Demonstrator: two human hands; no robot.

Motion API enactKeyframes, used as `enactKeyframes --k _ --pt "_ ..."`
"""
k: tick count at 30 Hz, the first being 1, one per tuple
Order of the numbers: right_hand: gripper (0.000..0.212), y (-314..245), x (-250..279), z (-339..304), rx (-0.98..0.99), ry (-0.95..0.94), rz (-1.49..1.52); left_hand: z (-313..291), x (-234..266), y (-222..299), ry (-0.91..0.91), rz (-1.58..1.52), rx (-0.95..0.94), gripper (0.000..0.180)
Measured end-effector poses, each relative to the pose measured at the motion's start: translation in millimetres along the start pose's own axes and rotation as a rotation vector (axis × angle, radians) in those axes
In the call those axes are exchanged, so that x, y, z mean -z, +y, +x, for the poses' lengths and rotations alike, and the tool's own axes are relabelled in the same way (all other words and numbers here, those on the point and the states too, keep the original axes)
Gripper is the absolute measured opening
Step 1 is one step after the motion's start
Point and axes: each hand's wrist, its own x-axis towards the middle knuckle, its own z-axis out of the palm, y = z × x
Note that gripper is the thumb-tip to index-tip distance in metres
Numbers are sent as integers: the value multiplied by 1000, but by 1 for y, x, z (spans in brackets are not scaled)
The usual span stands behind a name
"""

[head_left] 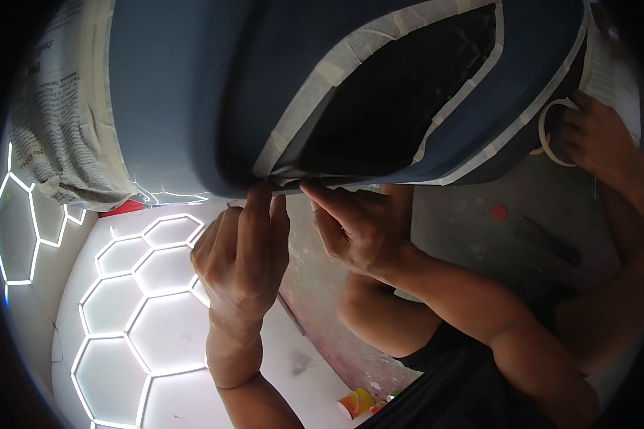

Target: The person applies masking tape along the edges of a car bumper's lower grille area. They tear pieces of tape, smooth them onto the surface, and use a small tool to press the tape into crevices.

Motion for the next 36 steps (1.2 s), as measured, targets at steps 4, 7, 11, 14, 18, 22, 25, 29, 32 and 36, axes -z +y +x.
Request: enactKeyframes --k 4,7,11,14,18,22,25,29,32,36 --pt "36 -3 7 9 37 6 -65 -15 2 7 57 -52 -6 31" --pt "40 -2 12 16 85 -6 -36 -23 -6 11 32 -109 -21 24" --pt "40 -5 13 20 113 -1 -14 -32 -14 15 19 -161 11 23" --pt "37 -7 11 18 86 5 -3 -37 -16 17 30 -174 49 22" --pt "33 -10 9 15 29 58 66 -44 -15 19 34 -178 86 22" --pt "34 -5 7 21 160 115 74 -49 -16 19 41 -181 120 21" --pt "32 -5 6 25 195 118 32 -51 -17 20 26 -159 147 24" --pt "33 -8 9 26 169 50 15 -53 -19 20 42 -178 155 24" --pt "32 -10 9 27 168 56 -1 -52 -20 21 45 -185 156 24" --pt "31 -12 10 29 172 67 -26 -52 -20 22 40 -191 165 23"
